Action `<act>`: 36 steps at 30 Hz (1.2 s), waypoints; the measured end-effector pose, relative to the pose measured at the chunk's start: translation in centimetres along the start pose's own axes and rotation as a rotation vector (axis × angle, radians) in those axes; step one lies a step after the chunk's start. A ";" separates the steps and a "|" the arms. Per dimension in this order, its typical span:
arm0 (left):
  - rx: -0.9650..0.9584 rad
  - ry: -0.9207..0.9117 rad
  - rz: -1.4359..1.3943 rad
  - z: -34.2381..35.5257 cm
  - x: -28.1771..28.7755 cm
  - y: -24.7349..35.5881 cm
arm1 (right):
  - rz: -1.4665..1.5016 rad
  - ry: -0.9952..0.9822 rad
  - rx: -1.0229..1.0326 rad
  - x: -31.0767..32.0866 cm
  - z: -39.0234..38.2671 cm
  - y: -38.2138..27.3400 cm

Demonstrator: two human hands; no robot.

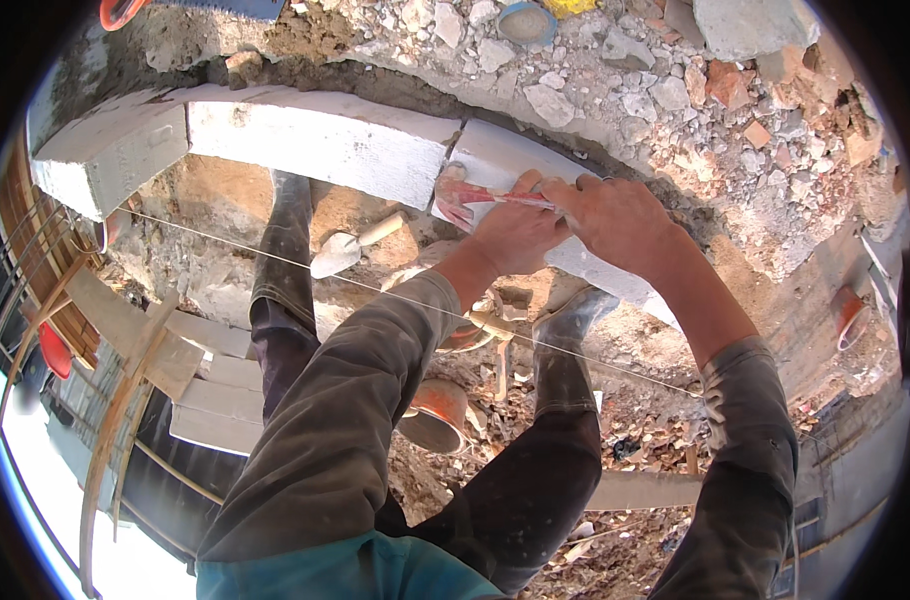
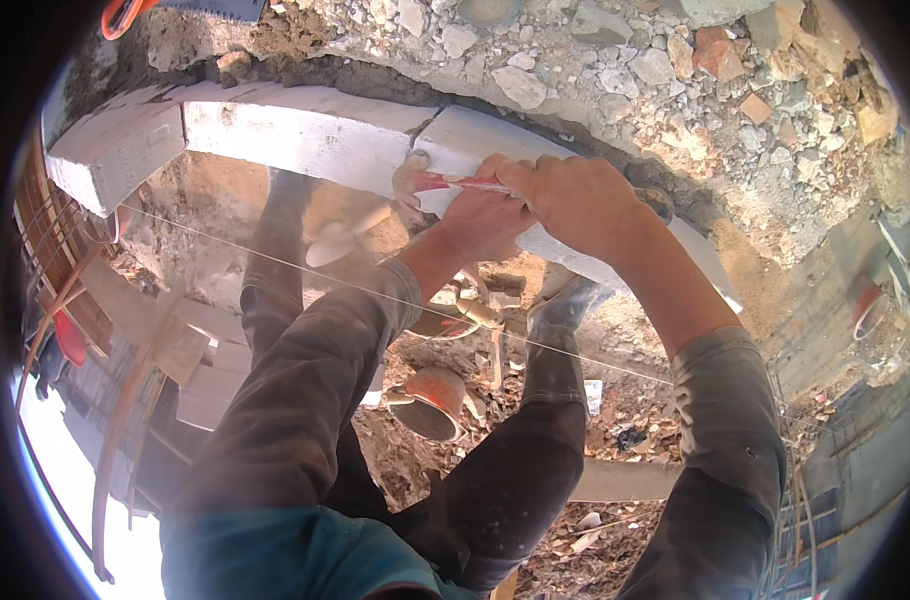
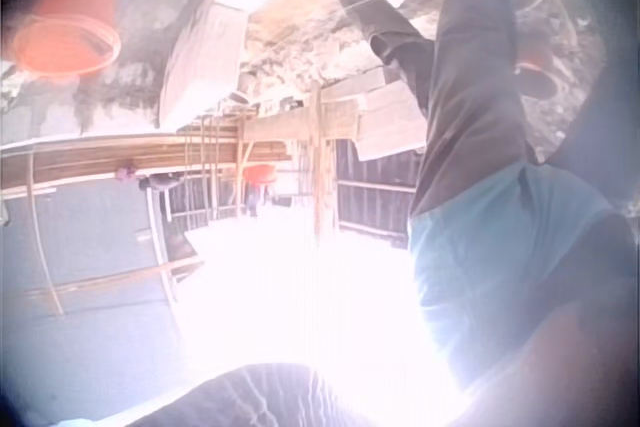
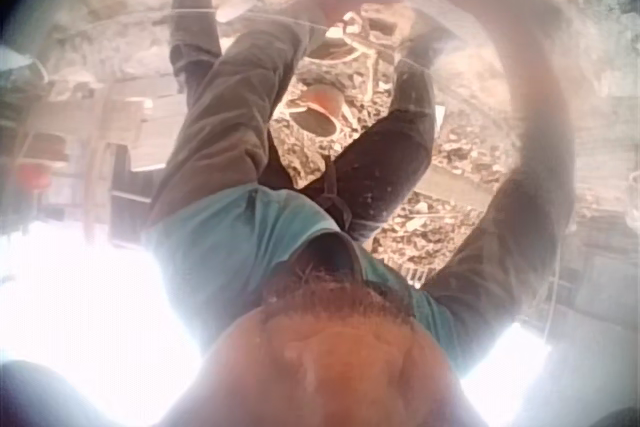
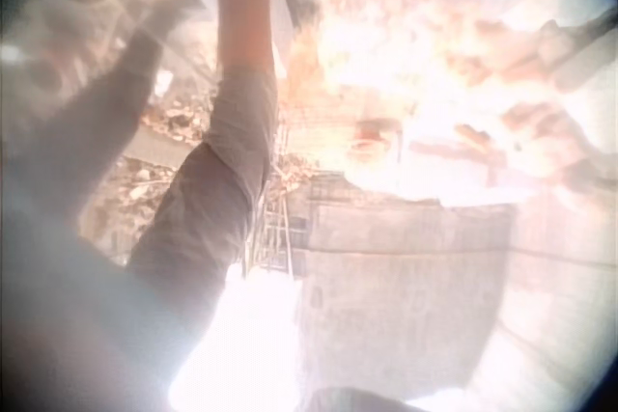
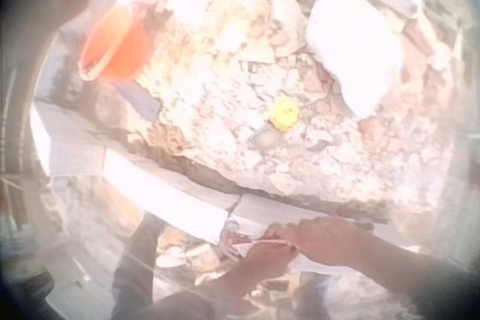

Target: The person uses a hammer to break a long concrete block into smaller pieces. They then use a trowel to scoop mortar from a bucket and apply it to the ground and the sides of the blocks to secure them in place.

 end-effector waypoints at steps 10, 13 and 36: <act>0.053 0.195 -0.116 0.2 -0.5 0.1 | 0.134 0.383 -0.122 2.8 -3.2 -3.3; 0.078 0.090 -0.082 0.0 2.6 1.0 | 0.644 0.777 -0.233 2.2 -11.7 -6.5; -0.094 -0.159 0.099 13.6 -2.3 17.9 | 1.629 1.811 -1.308 -42.3 -40.3 -8.5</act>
Point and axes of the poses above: each hand's wrist, its own z-axis towards the middle knuckle, its own x-axis out of the back of the hand, y = z × x, the point moved 4 cm from there along z, towards the middle knuckle, and after that the axes turned 11 degrees about x, right-handed, at the moved point
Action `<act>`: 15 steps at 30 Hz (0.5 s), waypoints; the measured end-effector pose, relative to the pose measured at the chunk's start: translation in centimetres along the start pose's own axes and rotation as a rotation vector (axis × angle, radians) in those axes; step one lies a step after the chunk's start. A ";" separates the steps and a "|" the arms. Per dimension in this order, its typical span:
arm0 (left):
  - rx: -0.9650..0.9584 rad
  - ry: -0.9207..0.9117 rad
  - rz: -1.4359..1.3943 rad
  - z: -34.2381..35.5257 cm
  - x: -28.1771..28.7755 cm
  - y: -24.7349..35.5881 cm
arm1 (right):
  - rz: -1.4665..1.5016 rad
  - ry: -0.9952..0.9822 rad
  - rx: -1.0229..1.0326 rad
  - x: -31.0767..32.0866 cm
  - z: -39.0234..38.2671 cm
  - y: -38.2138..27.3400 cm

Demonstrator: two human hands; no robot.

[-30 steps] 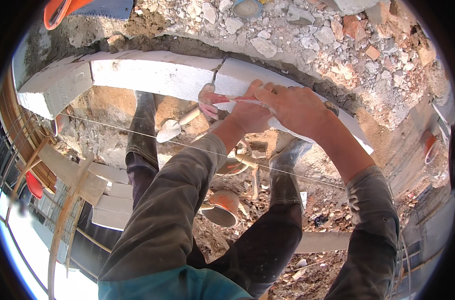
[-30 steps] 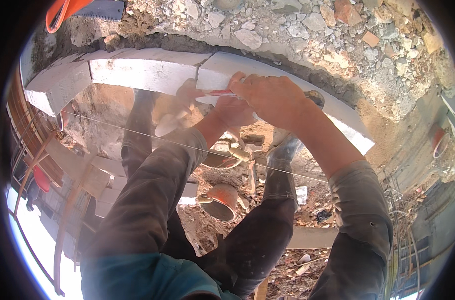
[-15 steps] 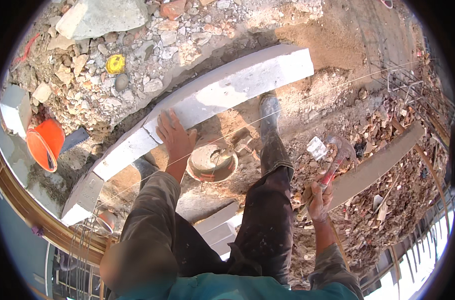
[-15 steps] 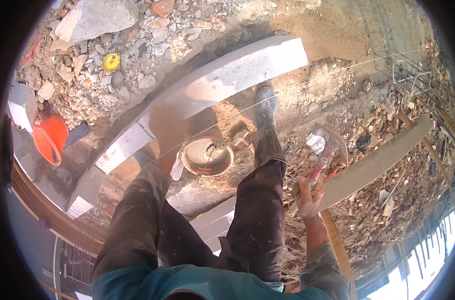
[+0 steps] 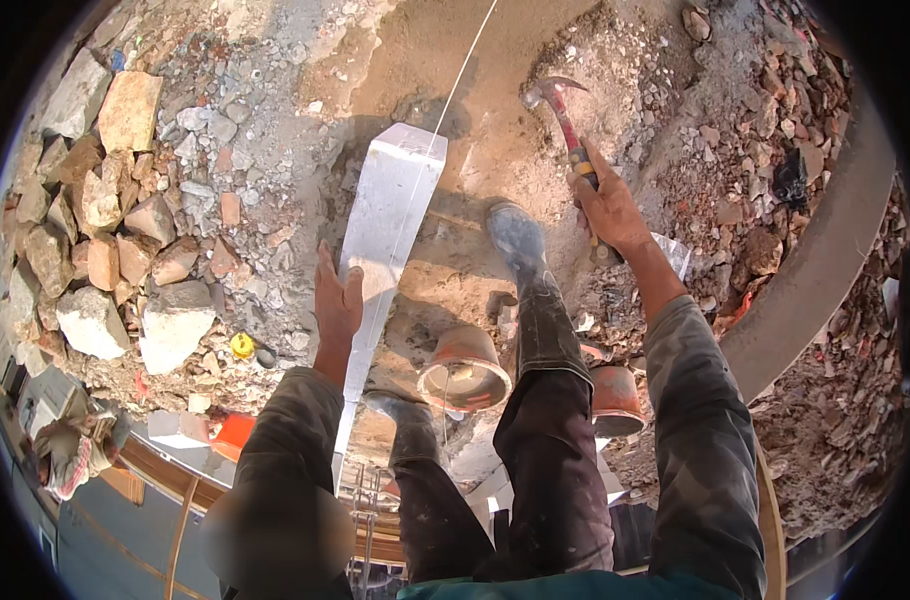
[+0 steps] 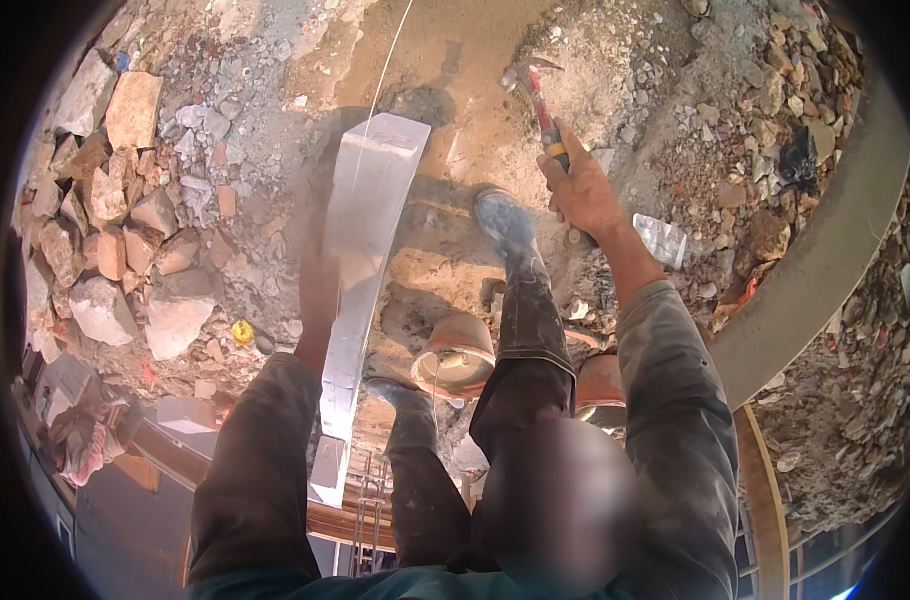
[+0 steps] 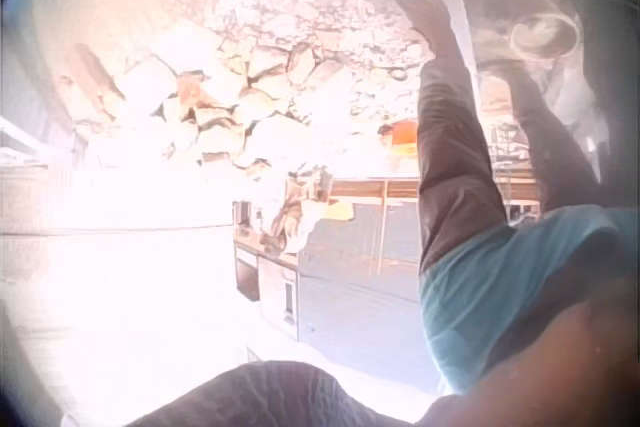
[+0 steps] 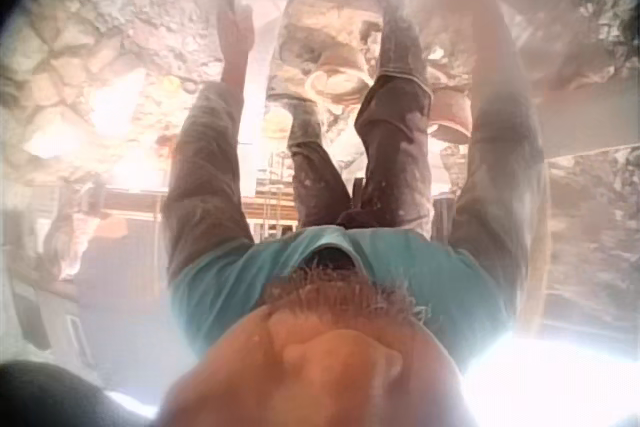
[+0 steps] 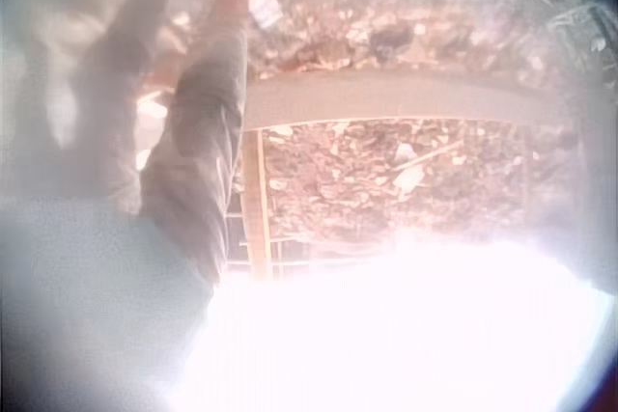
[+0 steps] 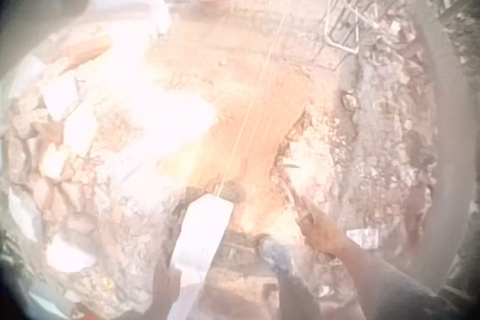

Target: The person uses a hammer to break a long concrete block into smaller pieces. They then use a trowel to scoop mortar from a bucket and apply it to the ground and the sides of the blocks to secure them in place.

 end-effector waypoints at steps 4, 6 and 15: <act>0.149 0.058 -0.008 0.6 0.2 0.7 | 0.180 0.016 0.035 0.0 6.6 -4.1; 0.172 0.064 -0.030 1.4 -1.1 -1.2 | 0.334 0.151 0.119 0.5 8.9 -3.9; 0.064 0.181 0.151 2.4 -1.0 -2.1 | -0.159 -0.426 0.106 -10.1 10.2 0.1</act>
Point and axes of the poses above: each hand's wrist, its own z-axis towards the middle knuckle, its own x-axis out of the back of the hand, y = z × x, the point moved 4 cm from there along z, towards the middle knuckle, and after that the axes turned 11 degrees about x, right-handed, at the moved point
